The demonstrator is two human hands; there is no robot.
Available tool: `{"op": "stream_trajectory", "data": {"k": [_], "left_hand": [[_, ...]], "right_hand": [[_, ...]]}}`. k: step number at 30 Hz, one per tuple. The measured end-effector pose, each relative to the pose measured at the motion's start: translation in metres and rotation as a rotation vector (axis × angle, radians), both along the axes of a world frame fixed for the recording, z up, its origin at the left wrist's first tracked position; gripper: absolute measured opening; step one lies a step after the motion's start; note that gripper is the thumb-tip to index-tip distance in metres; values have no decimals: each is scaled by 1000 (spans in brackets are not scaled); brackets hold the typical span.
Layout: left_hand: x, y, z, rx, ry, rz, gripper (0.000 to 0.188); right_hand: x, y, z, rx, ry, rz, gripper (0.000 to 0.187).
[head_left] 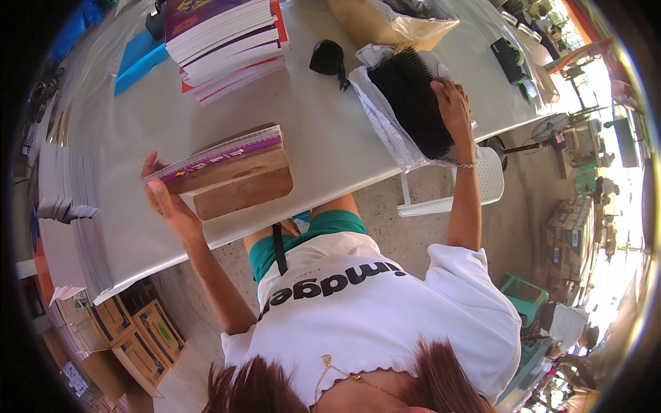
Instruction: The person performs spiral binding on books by hand, inserting a plastic spiral through the pre-punched holes of a book cover and pages, using pliers to trim the excess spiral, and placing the bound books onto a stack.
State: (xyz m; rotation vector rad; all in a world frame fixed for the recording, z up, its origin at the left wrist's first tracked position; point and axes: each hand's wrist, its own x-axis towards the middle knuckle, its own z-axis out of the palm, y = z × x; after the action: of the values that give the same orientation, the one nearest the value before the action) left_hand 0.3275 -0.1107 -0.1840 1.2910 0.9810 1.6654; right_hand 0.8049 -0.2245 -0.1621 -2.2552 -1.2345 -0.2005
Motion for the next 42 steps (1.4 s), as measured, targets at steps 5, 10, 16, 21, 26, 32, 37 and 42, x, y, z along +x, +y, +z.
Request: {"op": "stream_trajectory", "data": {"k": [5, 10, 16, 21, 26, 32, 37, 42], "left_hand": [[9, -4, 14, -62, -43, 53, 55], [16, -1, 19, -55, 58, 164, 49], [16, -6, 21, -57, 29, 195, 43], [10, -16, 26, 141, 100, 458, 44], [17, -38, 49, 373, 363, 587, 30], [40, -64, 62, 512, 621, 449, 19], [54, -68, 57, 537, 546, 341, 13], [59, -69, 56, 497, 536, 325, 10]], "right_hand": [[20, 11, 0, -37, -43, 92, 29], [18, 21, 0, 42, -137, 162, 19], [23, 25, 15, 78, -48, 137, 16], [18, 27, 34, -75, 6, 50, 18], [21, 28, 37, -41, 55, 85, 20], [6, 31, 26, -66, 41, 213, 24], [-3, 24, 17, -22, 129, 123, 26], [14, 28, 28, 59, 46, 170, 15]]}}
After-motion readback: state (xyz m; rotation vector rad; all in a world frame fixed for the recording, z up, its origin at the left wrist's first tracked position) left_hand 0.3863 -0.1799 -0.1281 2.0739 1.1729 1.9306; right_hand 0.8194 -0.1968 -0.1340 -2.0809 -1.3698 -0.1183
